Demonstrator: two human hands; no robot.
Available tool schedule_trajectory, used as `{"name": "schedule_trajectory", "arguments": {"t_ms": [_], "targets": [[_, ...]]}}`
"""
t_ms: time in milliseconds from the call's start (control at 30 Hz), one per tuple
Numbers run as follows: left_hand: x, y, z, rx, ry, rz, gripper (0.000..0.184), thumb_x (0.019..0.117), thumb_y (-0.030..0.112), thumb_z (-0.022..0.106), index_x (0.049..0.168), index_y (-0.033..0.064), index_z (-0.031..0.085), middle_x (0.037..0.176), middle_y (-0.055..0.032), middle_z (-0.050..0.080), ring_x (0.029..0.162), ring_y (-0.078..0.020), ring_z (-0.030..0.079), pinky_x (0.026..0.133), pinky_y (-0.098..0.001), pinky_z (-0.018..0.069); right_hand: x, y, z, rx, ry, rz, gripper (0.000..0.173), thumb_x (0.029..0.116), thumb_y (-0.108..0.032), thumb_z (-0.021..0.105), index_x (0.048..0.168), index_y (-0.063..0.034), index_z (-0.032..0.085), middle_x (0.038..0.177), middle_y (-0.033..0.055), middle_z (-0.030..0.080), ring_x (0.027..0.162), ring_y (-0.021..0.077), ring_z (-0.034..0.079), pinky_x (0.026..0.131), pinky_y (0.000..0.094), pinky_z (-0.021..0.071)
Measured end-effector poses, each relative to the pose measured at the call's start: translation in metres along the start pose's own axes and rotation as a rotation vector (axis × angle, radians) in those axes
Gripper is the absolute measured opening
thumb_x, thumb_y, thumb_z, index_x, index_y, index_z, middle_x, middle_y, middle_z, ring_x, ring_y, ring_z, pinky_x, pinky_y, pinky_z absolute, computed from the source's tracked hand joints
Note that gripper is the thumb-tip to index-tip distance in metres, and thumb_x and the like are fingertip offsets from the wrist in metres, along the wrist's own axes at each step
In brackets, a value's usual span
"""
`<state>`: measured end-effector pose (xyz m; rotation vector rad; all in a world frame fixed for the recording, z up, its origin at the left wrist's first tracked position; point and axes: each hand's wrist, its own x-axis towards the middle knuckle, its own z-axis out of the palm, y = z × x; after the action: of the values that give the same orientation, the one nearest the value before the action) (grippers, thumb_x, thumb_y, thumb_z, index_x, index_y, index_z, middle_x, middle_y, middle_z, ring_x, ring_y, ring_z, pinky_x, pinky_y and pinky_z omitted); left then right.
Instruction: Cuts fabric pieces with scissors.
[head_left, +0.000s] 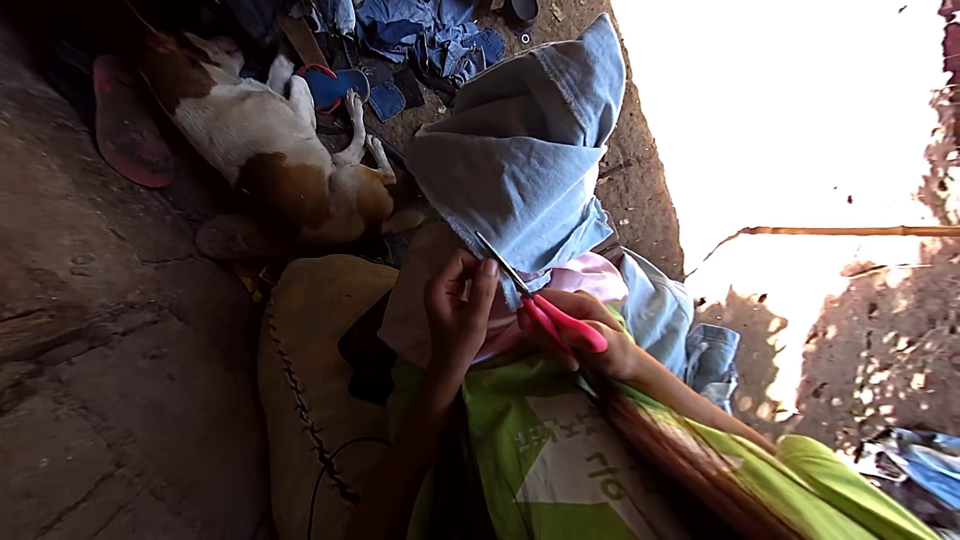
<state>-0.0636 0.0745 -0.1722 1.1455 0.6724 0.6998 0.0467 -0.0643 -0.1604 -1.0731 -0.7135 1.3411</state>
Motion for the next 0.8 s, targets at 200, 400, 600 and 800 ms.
{"name": "schedule_trajectory", "arguments": {"t_ms": [200,400,600,800], "targets": [[-0.004,0.002,-0.003,0.024,-0.037,-0.001,0.022,0.0989,0.012,0.055,0.079,0.0209,0.056,0.067,0.0166,0.054,0.059,0.0089,0.051,0.057,-0.01,0.0455,0.003,0.001,0.004,0.033,-0.032,0.024,0.046,0.1021,-0.055,0.05,0.109,-0.0112,0.062,0.072,-0.0161,0.059,0.059,-0.0095,0.053,0.053,0.01,0.0444],[-0.005,0.008,-0.002,0.066,-0.022,-0.053,0.025,0.0962,0.007,0.053,0.076,0.0205,0.056,0.064,0.017,0.054,0.057,0.0091,0.05,0.056,-0.0097,0.0446,-0.005,0.003,0.002,-0.002,-0.02,-0.007,0.043,0.1036,-0.048,0.05,0.112,-0.0078,0.063,0.071,-0.017,0.057,0.058,-0.0119,0.05,0.052,0.008,0.0424],[-0.004,0.012,0.003,0.088,-0.002,-0.115,0.028,0.0945,0.002,0.048,0.073,0.0182,0.056,0.059,0.0144,0.052,0.052,0.0067,0.048,0.051,-0.0107,0.0421,-0.008,0.004,0.0,-0.056,-0.02,-0.006,0.041,0.1027,-0.044,0.05,0.112,-0.0062,0.062,0.07,-0.0165,0.058,0.059,-0.0117,0.051,0.053,0.0082,0.0428],[-0.005,0.007,0.001,0.088,0.034,-0.084,0.027,0.0954,0.005,0.05,0.074,0.0197,0.057,0.061,0.0156,0.051,0.053,0.0074,0.047,0.052,-0.0104,0.0413,0.001,0.004,0.003,-0.052,-0.017,-0.003,0.042,0.1023,-0.048,0.049,0.106,-0.0079,0.062,0.068,-0.0171,0.057,0.057,-0.0114,0.05,0.051,0.0084,0.0417]]}}
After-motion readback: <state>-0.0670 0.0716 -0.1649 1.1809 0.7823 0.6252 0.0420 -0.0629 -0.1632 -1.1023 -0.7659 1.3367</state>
